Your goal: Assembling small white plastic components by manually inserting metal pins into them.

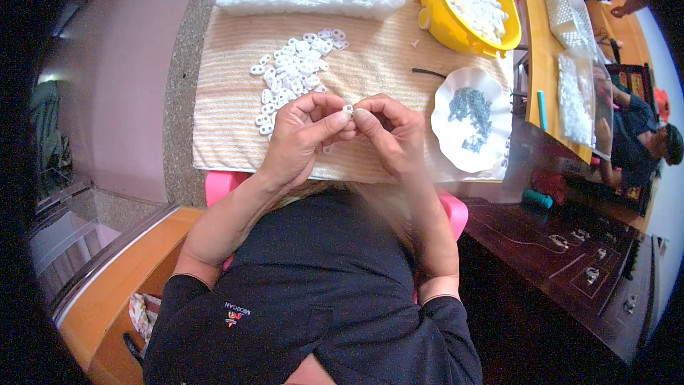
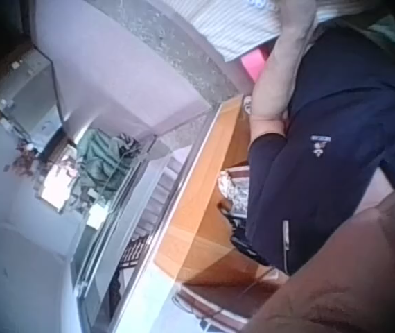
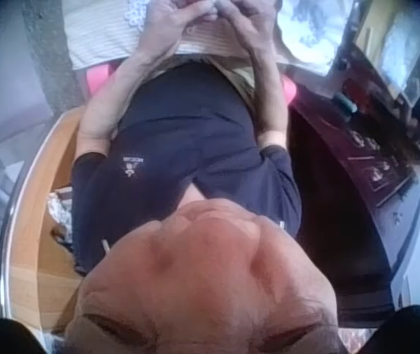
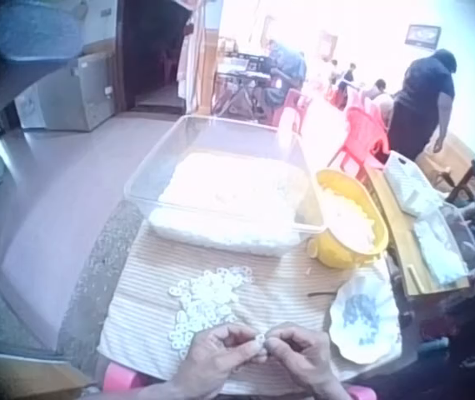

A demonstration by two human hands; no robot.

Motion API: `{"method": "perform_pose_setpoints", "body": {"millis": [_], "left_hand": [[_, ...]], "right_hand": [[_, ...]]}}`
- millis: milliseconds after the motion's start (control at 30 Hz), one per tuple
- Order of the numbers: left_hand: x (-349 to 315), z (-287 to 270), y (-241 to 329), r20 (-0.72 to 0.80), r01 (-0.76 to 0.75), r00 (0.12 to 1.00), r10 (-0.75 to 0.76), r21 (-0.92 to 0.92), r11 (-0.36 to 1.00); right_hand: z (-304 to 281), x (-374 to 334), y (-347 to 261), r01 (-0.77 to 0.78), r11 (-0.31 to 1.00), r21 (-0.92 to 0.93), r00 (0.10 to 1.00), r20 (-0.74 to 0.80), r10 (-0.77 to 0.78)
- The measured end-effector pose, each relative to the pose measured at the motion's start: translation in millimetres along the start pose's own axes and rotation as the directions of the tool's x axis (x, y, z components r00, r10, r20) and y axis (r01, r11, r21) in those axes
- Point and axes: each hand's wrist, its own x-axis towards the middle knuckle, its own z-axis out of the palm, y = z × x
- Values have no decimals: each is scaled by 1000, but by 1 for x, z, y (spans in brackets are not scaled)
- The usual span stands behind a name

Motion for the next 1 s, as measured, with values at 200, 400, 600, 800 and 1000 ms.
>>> {"method": "perform_pose_setpoints", "body": {"millis": [200, 400, 600, 800, 1000], "left_hand": [[0, -1, 1, -1, 8, 1000, -8, -5, 1000], [0, -1, 1, 24, -12, 1000, 12, 27, 1000], [-1, 0, 1, 18, -30, 999, 29, 58, 998], [-1, 1, 2, 12, -36, 999, 35, 60, 998], [-2, 1, 8, 25, -14, 1000, 13, 5, 1000]], "right_hand": [[0, 1, -7, 42, 988, -146, 999, 37, -37], [-1, 4, -13, 145, 940, -309, 988, 102, -119], [-3, 4, -11, 134, 948, -289, 987, 119, -104], [-4, 4, -7, 70, 986, -153, 994, 98, -55], [-8, 10, -10, 91, 989, -116, 990, 119, -77]]}}
